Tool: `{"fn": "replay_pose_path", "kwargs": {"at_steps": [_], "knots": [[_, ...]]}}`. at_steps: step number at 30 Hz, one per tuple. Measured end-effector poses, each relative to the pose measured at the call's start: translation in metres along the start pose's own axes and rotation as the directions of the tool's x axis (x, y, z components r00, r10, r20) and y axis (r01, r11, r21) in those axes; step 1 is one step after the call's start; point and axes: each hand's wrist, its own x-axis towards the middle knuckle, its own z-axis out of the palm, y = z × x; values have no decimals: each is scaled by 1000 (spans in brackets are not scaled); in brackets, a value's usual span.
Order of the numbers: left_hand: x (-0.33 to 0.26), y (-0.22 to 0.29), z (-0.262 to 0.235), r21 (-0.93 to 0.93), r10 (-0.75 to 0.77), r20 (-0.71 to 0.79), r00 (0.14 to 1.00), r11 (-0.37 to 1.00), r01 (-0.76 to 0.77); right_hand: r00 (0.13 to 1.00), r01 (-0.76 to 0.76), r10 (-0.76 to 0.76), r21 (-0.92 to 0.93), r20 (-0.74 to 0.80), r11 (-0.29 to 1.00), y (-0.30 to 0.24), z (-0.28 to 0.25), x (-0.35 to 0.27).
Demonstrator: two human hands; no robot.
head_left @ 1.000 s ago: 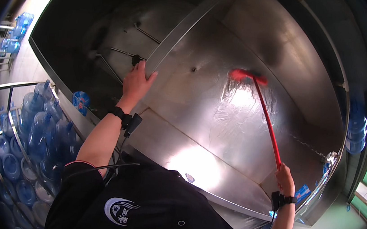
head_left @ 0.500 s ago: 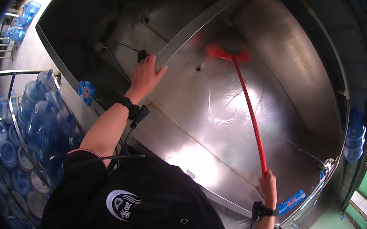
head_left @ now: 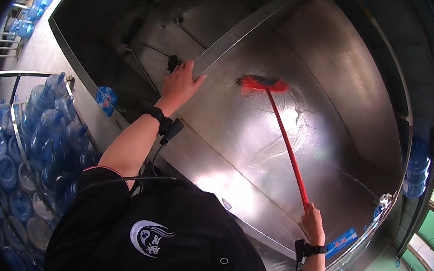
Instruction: Cleaning a large stainless steel industrial sink using a long-handled brush and water.
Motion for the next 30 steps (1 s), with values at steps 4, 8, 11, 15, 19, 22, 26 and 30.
{"fn": "replay_pose_path", "kwargs": {"at_steps": [4, 8, 11, 15, 19, 22, 26, 30], "knots": [[0, -1, -2, -42, 19, -9, 1000, 999, -19, 998, -55, 55, 1, -23, 998, -12, -22, -4], [-2, -3, -2, -47, 34, -38, 999, 998, -35, 998, -65, 65, 13, -12, 998, 23, -10, -48], [-1, -3, -2, -48, 21, -10, 1000, 999, -22, 994, -110, 110, 30, 16, 993, 40, -4, -92], [1, -2, -1, -42, 19, -16, 1000, 999, -20, 987, -154, 150, 81, 49, 985, 50, 18, -113], [0, -2, 0, -40, 26, -38, 999, 999, -27, 970, -222, 208, 104, 125, 970, 40, 32, -98], [1, -1, 0, -48, 24, -32, 999, 999, -26, 997, -69, 66, 99, 29, 993, 10, 31, -66], [-1, 0, 0, -54, 26, -34, 999, 998, -27, 992, -126, 125, 105, 17, 986, -22, 25, -44], [0, -4, 3, -40, 40, -44, 998, 998, -42, 998, -58, 58, 118, -2, 991, 23, 26, -79]]}}
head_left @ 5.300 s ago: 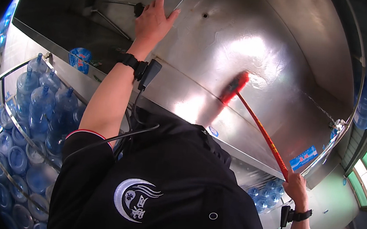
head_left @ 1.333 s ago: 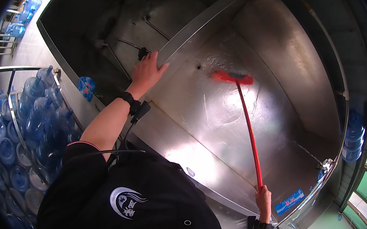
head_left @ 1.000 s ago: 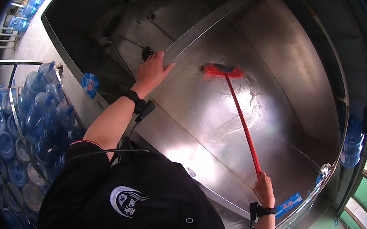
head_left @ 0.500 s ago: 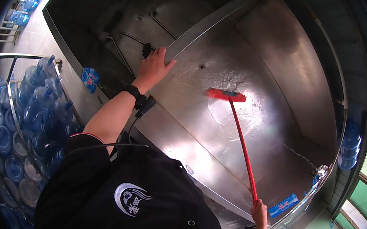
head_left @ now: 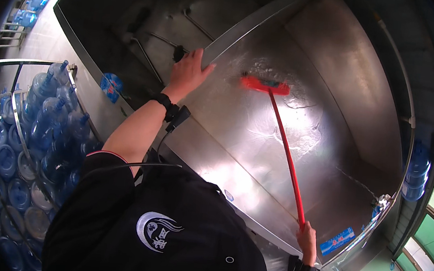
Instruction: Cleaning a large stainless steel industrial sink using a long-handled brush and water.
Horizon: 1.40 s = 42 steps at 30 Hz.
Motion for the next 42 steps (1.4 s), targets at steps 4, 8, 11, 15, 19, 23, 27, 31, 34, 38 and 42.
{"fn": "replay_pose_path", "kwargs": {"at_steps": [4, 8, 11, 15, 19, 23, 27, 31, 34, 38, 42], "knots": [[1, 0, 0, 20, 4, -6, 1000, 1000, -4, 995, -39, 49, -123, 83, 992, 19, -21, -69], [1, -1, 0, 14, 0, -20, 1000, 1000, 0, 970, -70, 115, -210, 212, 975, 17, -4, -92], [3, 3, -1, 19, -15, -5, 1000, 1000, 15, 981, -42, 76, -185, 180, 982, 10, 26, -89], [0, 2, -1, 27, -6, 9, 1000, 1000, 5, 995, 10, 8, -185, 99, 983, -36, 50, -57], [0, 3, -2, 6, -26, 26, 999, 1000, 25, 997, -16, 28, -162, 73, 987, -56, 46, -60], [0, 0, -1, -6, -20, 30, 999, 1000, 20, 982, -48, 79, -178, 171, 983, -47, 23, -94], [1, 1, -3, 3, -30, 42, 999, 1000, 30, 975, 11, 51, -276, 215, 961, -49, 27, -97], [1, 2, -2, -12, -26, 32, 999, 1000, 27, 988, 56, -22, -226, 151, 973, -54, 45, -83], [2, 2, -3, -23, -30, 34, 999, 999, 30, 989, 78, -47, -226, 141, 971, -73, 52, -69], [1, 1, -2, -25, -31, 20, 999, 999, 32, 977, 165, -133, -194, 167, 967, -88, 50, -71], [1, 3, -3, -25, -20, 31, 999, 999, 21, 887, -87, -147, 471, 438, 878, -107, 32, -76]]}}
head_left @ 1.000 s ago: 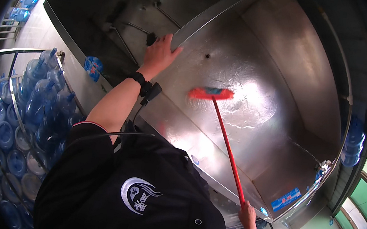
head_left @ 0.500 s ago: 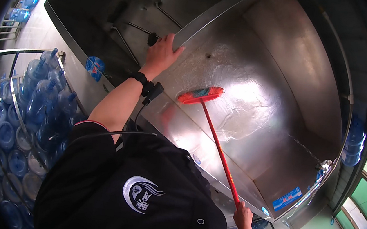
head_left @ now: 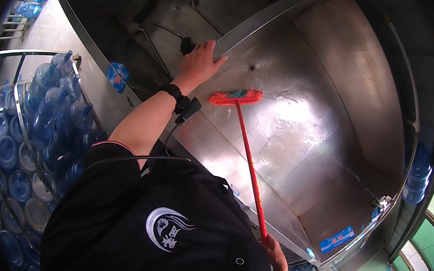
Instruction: Cleaning a large stainless steel industrial sink using a long-handled brush and water.
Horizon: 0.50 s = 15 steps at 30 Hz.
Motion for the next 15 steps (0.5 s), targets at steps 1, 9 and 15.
{"fn": "replay_pose_path", "kwargs": {"at_steps": [1, 9, 15], "knots": [[0, 2, 0, 2, -3, -1, 1000, 1000, 3, 997, -69, 60, 209, 49, 976, 1, 2, -1], [0, 1, 0, 10, -23, 13, 1000, 1000, 23, 996, -94, 85, 396, 40, 913, -13, 21, 21], [0, 1, 0, 13, -1, -2, 1000, 1000, 1, 1000, -2, -5, 519, 12, 855, -19, 34, 34]]}}
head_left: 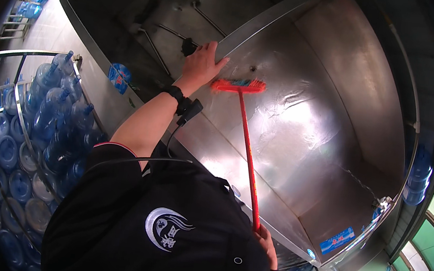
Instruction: Cleaning a large stainless steel industrial sink using a long-handled brush and water.
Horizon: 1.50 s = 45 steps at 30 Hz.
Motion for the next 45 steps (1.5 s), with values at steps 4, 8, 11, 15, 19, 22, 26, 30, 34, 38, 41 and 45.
{"fn": "replay_pose_path", "kwargs": {"at_steps": [4, 8, 11, 15, 19, 22, 26, 30, 34, 38, 41, 45], "knots": [[0, 0, 0, -5, 2, -1, 1000, 1000, -2, 1000, -3, 3, 6, -21, 1000, 2, 0, 8], [-1, -1, 0, -12, 5, -9, 1000, 1000, -5, 999, -2, 1, -10, -36, 1000, -5, 4, 13], [0, 0, -1, -15, 12, -8, 1000, 1000, -12, 998, 5, -10, -73, -63, 997, 0, 3, 21], [-1, 0, -2, -22, 10, -4, 1000, 1000, -10, 993, -4, -6, -86, -114, 996, 4, 2, 36], [-2, -2, 1, -13, 35, -33, 999, 999, -35, 985, 2, -17, -88, -173, 996, -4, 5, 41], [-1, 1, 4, -1, 41, -27, 999, 999, -41, 969, 61, -104, -189, -225, 980, 5, -3, 28], [0, -2, 2, 29, 56, -49, 997, 998, -55, 974, 16, -74, -265, -212, 964, 4, -33, -23], [0, -4, 3, 17, 63, -46, 997, 998, -63, 964, -58, -113, -606, -241, 794, -20, -59, -75], [1, 0, 0, 17, 31, -27, 999, 999, -30, 966, -115, -97, -739, -238, 664, -22, -71, -86], [1, 5, -5, 8, -30, 30, 999, 1000, 30, 987, 32, -150, -819, -67, 573, -22, -70, -61], [0, 2, -2, -7, -21, 26, 999, 1000, 21, 997, -65, 18, -745, -71, 664, -38, -56, -40], [0, -2, 2, -3, 17, -11, 1000, 1000, -17, 999, 38, -52, -698, 1, 715, -30, -36, -2]]}}
